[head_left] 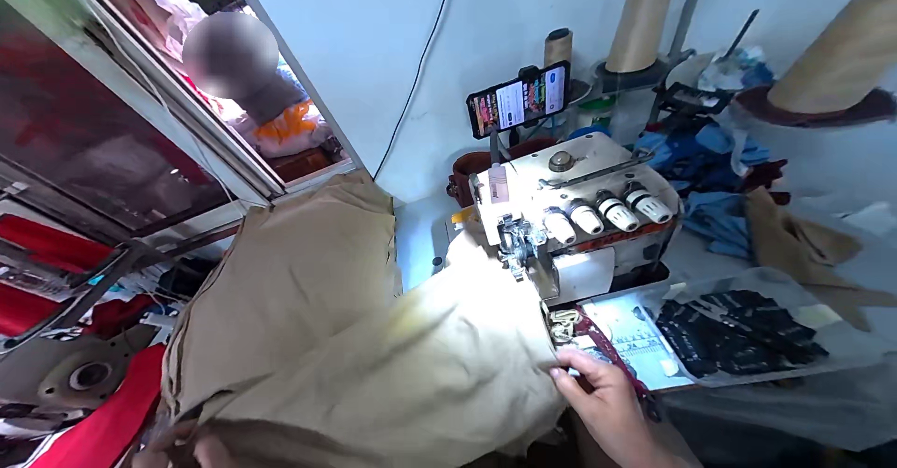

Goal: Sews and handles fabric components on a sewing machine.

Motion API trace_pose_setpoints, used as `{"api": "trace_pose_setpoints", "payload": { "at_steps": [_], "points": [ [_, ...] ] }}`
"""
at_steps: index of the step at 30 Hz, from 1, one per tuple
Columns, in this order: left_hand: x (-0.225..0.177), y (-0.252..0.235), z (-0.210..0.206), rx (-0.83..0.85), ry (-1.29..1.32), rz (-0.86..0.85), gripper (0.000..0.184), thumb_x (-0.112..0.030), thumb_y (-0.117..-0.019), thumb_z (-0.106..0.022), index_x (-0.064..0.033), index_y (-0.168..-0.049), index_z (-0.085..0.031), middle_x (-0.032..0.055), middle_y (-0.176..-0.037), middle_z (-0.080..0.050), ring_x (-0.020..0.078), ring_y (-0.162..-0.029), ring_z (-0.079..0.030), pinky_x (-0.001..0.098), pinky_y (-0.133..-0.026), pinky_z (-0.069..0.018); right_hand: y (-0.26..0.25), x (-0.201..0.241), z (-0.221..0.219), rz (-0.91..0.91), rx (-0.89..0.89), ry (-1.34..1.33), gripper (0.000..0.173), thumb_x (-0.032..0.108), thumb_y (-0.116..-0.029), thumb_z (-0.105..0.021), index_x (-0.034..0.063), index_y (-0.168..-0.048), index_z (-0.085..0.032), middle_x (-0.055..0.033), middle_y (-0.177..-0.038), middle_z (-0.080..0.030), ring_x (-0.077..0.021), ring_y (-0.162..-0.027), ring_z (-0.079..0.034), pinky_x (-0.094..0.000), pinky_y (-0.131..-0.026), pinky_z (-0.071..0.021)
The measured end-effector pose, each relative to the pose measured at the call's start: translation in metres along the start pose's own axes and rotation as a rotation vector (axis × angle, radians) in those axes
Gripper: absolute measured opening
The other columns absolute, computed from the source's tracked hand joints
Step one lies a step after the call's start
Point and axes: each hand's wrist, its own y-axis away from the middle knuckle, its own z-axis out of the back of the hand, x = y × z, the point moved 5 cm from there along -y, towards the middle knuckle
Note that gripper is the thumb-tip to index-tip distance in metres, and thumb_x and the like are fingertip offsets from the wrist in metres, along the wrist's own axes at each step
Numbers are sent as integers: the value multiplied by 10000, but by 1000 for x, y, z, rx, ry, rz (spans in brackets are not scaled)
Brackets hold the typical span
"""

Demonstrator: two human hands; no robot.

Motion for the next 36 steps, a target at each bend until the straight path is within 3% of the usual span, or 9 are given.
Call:
{"api": "trace_pose_setpoints", "payload": {
  "at_steps": [2,5,6,8,11,19,24,31,36],
  "points": [
    [-1,-17,-20,29,-23,-65,283,-52,-996,-469,188,-1122,-548,327,-1103,-602,290,-1054,-612,350,-945,-495,-16,1,-4,-6,-57,22,188,93,-890,-567,53,-890,-751,38,-807,-697,53,-700,-607,-123,-632,-508],
    [-10,-25,-55,290,-74,29,355,-74,-954,-627,156,-1224,-599,479,-1326,-450,674,-1210,-460,745,-1009,-384,-30,-3,-9,-13,-71,12,159,90,-895,-589,76,-897,-747,47,-819,-705,27,-723,-635,-151,-662,-539],
    [-14,-19,-63,402,-88,41,363,-78,-936,-669,143,-1217,-611,485,-1294,-464,696,-1170,-470,785,-965,-387,-31,-5,-11,13,-52,-3,155,91,-901,-595,78,-905,-750,47,-834,-707,18,-741,-645,-154,-678,-550],
    [-27,4,-73,746,-115,107,340,-113,-960,-665,106,-1217,-625,395,-1216,-576,568,-1079,-601,692,-914,-493,-22,-9,-11,78,13,-24,168,136,-933,-591,79,-897,-745,46,-827,-670,4,-752,-623,-158,-680,-538],
    [-31,57,-90,1192,-153,288,401,-147,-967,-667,75,-1293,-595,317,-1290,-585,458,-1157,-618,596,-997,-502,13,-12,-9,127,154,-26,288,222,-1003,-547,40,-835,-693,9,-758,-626,8,-714,-577,-152,-651,-489],
    [-33,92,-87,955,-259,170,209,-38,-999,-555,113,-1100,-657,303,-1111,-655,458,-1039,-662,582,-928,-520,94,-71,12,42,314,208,298,270,-984,-623,18,-862,-724,-104,-868,-704,-123,-852,-675,-240,-792,-551],
    [-17,81,-61,715,-121,199,190,-25,-969,-602,117,-1083,-657,303,-1019,-661,458,-918,-668,640,-842,-527,105,-68,22,-30,312,236,232,156,-948,-625,30,-1079,-770,-136,-1099,-720,-150,-1023,-686,-279,-936,-559],
    [-17,73,-46,616,-130,175,171,4,-969,-596,124,-1080,-646,299,-1033,-657,442,-904,-667,621,-823,-529,128,-34,39,246,192,288,258,151,-1034,-534,15,-1044,-753,-169,-1249,-680,-127,-1203,-631,-208,-1043,-483],
    [-6,65,-47,598,-137,235,206,-23,-983,-588,130,-1114,-632,330,-1061,-640,488,-947,-646,661,-848,-504,131,2,55,280,50,227,192,188,-999,-627,49,-927,-737,-62,-1042,-720,-8,-996,-653,-114,-868,-516]
  ]
}}
